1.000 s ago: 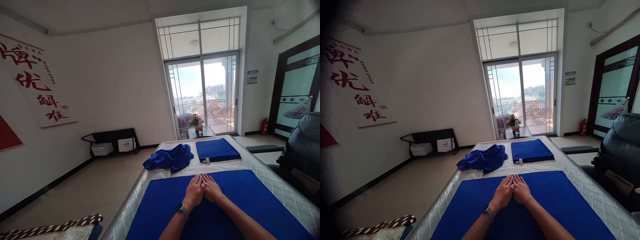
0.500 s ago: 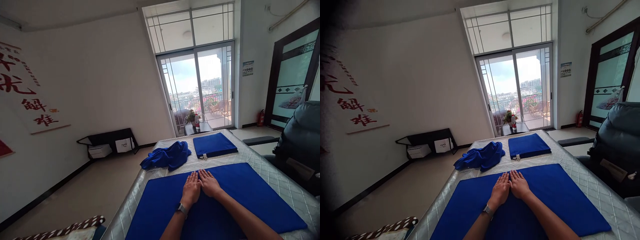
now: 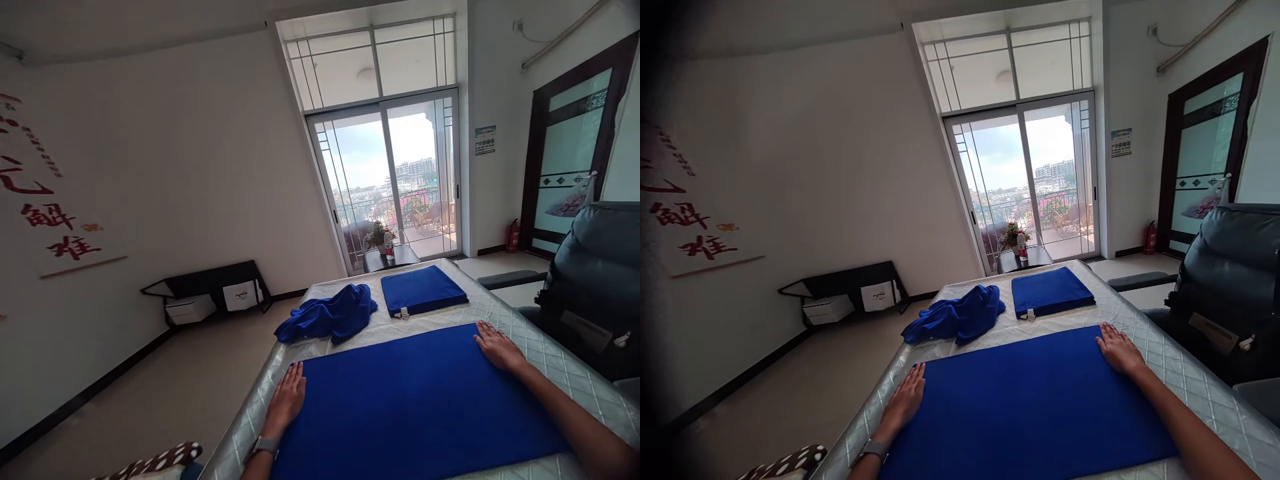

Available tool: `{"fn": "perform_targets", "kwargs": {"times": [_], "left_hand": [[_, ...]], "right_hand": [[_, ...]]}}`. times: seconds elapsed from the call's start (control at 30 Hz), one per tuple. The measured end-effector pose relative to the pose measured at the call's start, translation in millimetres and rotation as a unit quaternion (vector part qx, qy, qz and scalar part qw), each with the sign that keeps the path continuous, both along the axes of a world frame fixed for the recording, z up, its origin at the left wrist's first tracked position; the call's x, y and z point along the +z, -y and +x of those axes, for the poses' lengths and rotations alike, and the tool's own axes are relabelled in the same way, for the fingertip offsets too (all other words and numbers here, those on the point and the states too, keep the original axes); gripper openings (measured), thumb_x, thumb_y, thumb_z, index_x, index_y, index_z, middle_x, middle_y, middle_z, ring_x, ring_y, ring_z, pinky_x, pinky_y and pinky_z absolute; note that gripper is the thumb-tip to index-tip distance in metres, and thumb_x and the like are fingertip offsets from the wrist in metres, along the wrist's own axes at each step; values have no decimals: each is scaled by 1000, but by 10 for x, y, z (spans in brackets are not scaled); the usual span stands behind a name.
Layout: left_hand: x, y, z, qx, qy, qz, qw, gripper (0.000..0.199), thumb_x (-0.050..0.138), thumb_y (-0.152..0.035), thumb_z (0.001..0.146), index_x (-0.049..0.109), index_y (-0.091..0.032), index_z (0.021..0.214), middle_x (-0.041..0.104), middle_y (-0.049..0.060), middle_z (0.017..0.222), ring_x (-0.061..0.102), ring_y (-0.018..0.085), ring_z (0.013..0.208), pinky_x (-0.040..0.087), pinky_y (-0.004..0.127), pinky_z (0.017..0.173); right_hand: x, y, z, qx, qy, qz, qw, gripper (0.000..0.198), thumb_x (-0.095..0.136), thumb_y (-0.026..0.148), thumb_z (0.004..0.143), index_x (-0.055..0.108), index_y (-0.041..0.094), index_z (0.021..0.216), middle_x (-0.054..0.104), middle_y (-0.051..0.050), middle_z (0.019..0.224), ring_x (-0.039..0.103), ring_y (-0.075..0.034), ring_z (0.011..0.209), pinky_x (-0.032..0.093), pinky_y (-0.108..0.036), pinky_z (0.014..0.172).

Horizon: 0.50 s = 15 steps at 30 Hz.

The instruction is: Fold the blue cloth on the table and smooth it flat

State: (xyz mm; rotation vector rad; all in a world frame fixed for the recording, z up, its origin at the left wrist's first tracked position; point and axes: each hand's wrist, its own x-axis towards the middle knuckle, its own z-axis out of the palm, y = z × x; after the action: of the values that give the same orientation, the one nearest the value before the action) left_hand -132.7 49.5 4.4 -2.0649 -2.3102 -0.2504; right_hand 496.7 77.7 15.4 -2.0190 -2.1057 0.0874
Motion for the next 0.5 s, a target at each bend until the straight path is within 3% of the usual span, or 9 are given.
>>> {"fn": "perform_targets", "kwargs": {"times": [0.17, 0.33, 0.5], "left_hand": [[-84, -25, -116, 8, 12, 12, 1000, 63, 18, -36, 100, 30, -9, 156, 26, 13, 164, 21, 24, 151, 20, 44, 124], [-117, -50, -128, 1, 10, 8, 1000, 64, 17, -36, 100, 28, -9, 157, 26, 12, 164, 21, 23, 152, 19, 44, 124], [-56, -13, -103, 9, 16, -11, 1000, 65, 14, -36, 100, 23, -7, 157, 21, 12, 166, 17, 24, 153, 17, 45, 124]], "right_hand": [[-112, -126, 108, -53, 53, -21, 997, 70, 20, 41, 96, 33, 6, 155, 28, -13, 163, 18, -24, 152, 14, -42, 124], [-276, -201, 148, -58, 60, 9, 996, 70, 20, 42, 96, 31, 8, 156, 28, -10, 163, 18, -22, 151, 15, -42, 124], [-310, -220, 191, -52, 66, 3, 996, 71, 16, 44, 98, 27, 7, 157, 22, -9, 165, 16, -21, 152, 15, -42, 124]]}}
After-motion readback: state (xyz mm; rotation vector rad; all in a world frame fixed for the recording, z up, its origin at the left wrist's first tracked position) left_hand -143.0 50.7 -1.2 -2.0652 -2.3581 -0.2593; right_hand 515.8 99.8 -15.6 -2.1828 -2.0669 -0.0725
